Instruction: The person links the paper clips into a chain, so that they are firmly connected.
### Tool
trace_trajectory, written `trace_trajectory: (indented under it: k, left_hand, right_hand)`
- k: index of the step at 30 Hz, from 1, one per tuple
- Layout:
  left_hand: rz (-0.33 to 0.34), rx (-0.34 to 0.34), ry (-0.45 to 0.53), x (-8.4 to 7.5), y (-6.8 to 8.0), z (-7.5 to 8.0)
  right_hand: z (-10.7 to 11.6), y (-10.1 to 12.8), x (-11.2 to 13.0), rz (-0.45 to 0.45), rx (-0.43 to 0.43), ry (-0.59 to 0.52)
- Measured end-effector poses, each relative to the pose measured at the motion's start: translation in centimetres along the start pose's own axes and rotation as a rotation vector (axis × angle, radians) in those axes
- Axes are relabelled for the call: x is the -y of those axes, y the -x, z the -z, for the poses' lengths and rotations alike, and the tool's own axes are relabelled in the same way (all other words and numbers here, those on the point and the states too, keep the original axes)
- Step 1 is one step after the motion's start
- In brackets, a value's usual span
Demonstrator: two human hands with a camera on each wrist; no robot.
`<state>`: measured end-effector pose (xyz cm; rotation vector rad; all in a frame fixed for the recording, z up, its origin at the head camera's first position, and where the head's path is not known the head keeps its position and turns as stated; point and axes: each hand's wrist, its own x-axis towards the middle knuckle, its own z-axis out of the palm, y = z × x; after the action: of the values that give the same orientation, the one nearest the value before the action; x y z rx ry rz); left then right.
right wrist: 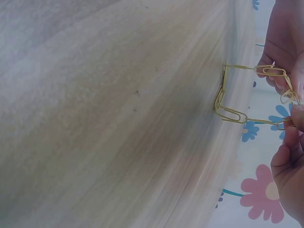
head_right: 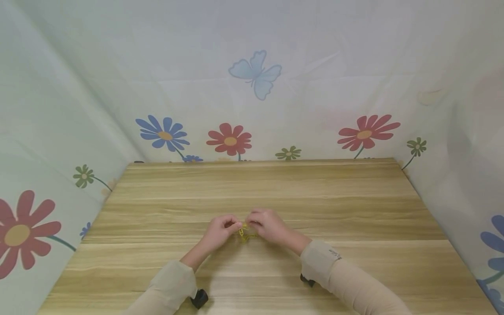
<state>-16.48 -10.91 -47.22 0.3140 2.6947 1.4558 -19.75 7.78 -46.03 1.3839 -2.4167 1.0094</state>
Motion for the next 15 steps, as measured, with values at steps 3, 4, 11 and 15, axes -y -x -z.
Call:
trace_trajectory:
  k: [3,4,11,15]
  left_hand:
    - [-0.006,-0.003,0.007,0.05,0.0,-0.09]
    - [-0.011,-0.002,0.009,0.06,0.01,-0.11]
    - [-0.014,0.001,0.019,-0.1,0.04,-0.34]
    - [0.005,0.009,0.017,-0.16,0.04,-0.41]
  right_hand:
    - [-0.01,0.0,-0.03,0.014,-0.004,0.009]
    - [-0.02,0.0,-0.04,0.017,-0.004,0.013]
    - [0.2,-0.05,0.01,0.04,0.012,0.023]
    - [0.38,-0.11,0.16,0.055,0.018,0.026]
